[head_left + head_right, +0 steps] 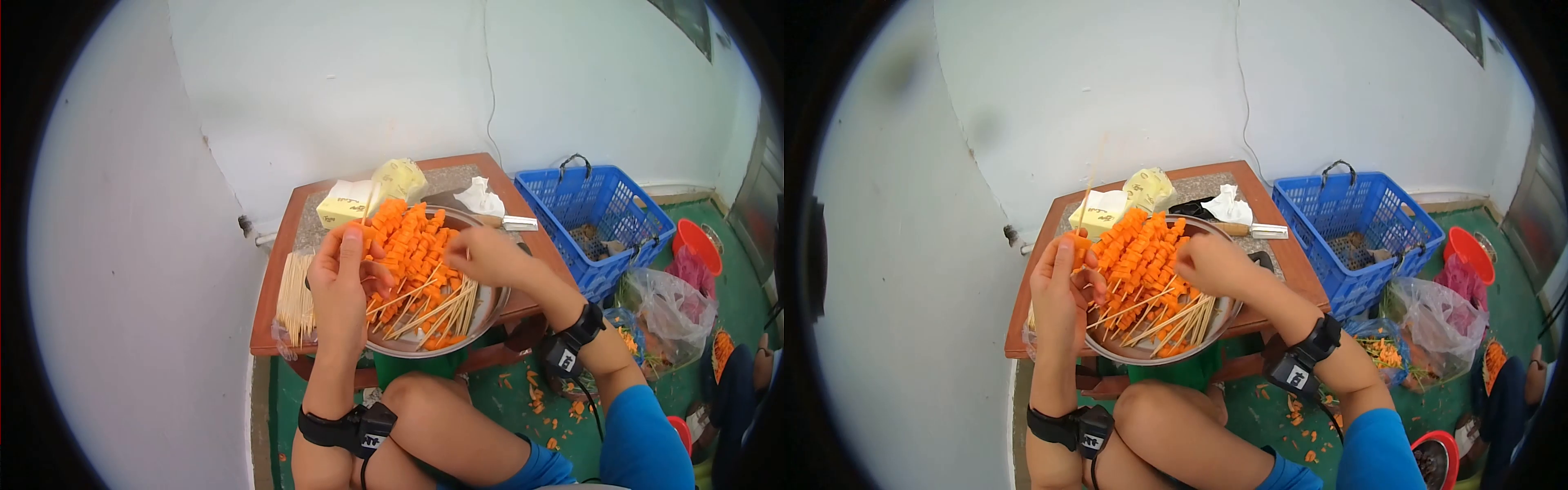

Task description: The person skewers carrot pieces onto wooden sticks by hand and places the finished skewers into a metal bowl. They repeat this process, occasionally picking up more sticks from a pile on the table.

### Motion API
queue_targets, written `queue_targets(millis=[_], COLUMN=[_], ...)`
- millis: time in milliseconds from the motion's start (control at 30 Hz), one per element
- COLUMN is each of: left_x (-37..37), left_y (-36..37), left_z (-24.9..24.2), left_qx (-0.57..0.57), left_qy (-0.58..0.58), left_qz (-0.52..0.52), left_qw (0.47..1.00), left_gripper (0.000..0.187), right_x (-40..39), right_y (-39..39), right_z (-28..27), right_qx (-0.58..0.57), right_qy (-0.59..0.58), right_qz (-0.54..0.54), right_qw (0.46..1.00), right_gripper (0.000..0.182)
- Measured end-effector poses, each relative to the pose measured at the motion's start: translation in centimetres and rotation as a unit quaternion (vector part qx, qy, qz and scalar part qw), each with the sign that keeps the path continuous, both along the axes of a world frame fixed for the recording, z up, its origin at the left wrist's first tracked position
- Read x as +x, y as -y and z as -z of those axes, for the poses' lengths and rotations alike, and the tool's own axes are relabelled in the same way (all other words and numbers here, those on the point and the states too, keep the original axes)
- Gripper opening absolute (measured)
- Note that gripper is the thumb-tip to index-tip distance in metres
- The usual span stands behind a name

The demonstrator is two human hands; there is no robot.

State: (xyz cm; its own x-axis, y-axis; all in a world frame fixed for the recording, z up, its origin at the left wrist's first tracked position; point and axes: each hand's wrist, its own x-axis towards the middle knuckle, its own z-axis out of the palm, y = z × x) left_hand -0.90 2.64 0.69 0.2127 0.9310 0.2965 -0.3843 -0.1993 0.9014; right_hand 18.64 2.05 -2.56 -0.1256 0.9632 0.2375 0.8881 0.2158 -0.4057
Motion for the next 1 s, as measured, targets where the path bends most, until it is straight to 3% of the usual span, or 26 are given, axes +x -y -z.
queue_targets(millis=[33,100,200,633,700,733,800,833,900,933,1000], left_x=[0.1,0.5,0.5,0.5,0.4,0.4,0.4,0.5,0.6,0.8,1.2], left_y=[0.2,0.9,0.8,0.6,0.4,0.4,0.3,0.2,0.0,0.0,0.1], left_z=[-0.2,-0.5,-0.2,-0.1,0.0,0.1,0.3,0.4,0.7,0.8,1.1], left_qx=[0.001,-0.014,-0.026,-0.008,0.009,0.009,0.004,0.005,0.023,0.024,0.012], left_qy=[0.002,0.028,0.074,-0.038,-0.072,-0.072,-0.100,-0.100,-0.184,-0.185,-0.197], left_qz=[-0.001,0.006,0.047,0.001,0.028,0.029,0.040,0.041,0.041,0.042,0.054], left_qw=[1.000,0.999,0.996,0.999,0.997,0.997,0.994,0.994,0.982,0.982,0.979], left_gripper=[0.023,0.024,0.024,0.018,0.019,0.019,0.019,0.019,0.019,0.019,0.020], right_x=[-0.1,-0.7,-1.4,-0.5,0.7,0.9,1.2,1.1,0.8,0.8,0.7], right_y=[-0.3,-0.4,-0.6,-0.6,-0.7,-0.5,0.0,0.2,0.7,0.8,1.0], right_z=[0.7,2.3,3.8,2.3,2.0,1.9,1.6,1.4,1.0,0.9,0.7], right_qx=[0.001,-0.130,-0.080,-0.104,-0.055,-0.055,-0.114,-0.113,-0.128,-0.126,-0.149], right_qy=[0.002,0.110,0.188,0.134,-0.013,-0.013,-0.354,-0.354,-0.602,-0.602,-0.708], right_qz=[-0.001,0.022,0.048,0.005,-0.056,-0.056,-0.090,-0.090,-0.115,-0.115,-0.137], right_qw=[1.000,0.985,0.978,0.985,0.997,0.997,0.924,0.924,0.780,0.780,0.677], right_gripper=[0.023,0.025,0.027,0.023,0.021,0.021,0.016,0.016,0.012,0.012,0.011])
